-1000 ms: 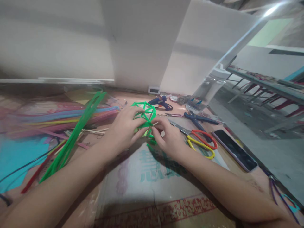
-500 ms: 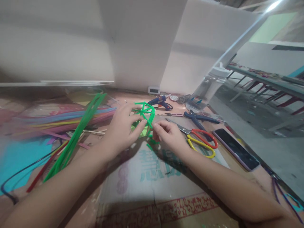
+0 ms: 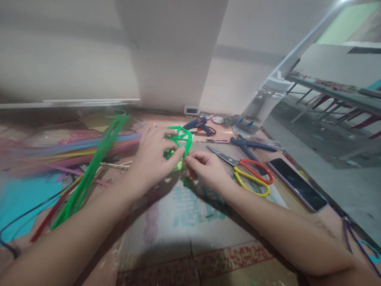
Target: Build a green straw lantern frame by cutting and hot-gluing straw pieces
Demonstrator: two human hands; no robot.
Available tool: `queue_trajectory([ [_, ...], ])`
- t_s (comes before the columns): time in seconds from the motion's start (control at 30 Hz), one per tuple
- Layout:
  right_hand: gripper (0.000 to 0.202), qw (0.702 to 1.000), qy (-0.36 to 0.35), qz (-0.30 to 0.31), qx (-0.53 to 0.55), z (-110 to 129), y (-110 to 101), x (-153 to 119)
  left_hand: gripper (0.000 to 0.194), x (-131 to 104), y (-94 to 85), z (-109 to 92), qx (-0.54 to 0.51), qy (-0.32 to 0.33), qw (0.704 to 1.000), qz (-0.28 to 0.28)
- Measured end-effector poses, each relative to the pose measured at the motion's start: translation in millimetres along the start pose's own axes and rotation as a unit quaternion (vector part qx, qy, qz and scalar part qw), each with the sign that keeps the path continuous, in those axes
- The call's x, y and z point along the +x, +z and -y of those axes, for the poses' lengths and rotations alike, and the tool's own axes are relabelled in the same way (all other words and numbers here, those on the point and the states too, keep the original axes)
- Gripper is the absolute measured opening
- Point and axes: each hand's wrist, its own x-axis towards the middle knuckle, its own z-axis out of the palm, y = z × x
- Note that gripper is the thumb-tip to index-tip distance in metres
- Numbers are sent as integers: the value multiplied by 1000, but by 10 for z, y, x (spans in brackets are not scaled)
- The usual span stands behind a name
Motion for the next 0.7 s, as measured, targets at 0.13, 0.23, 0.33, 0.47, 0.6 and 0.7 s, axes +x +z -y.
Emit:
queue_trajectory([
  [0.13,28,1000,9,10,18,-12,-17,19,27,-7,30,25,1,8,1000,-14],
  [0.23,29,999,11,20,32,-33,-29,22,27,-10,41,46,-4,11,1000,-16],
  [0.33,29,999,1,13,34,-43,-32,8,26,-12,40,58,-9,15,1000,-9],
  [0.47,28,1000,-14,-1,13,-33,-26,-3,27,-15,38,64,-8,18,1000,-9],
  [0.6,29,1000,-11,3,1,-31,-25,19,28,-21,41,71,1,24,1000,-10],
  [0.7,32,1000,-12,6,-6,-61,-30,20,30,-27,39,81,8,28,1000,-8],
])
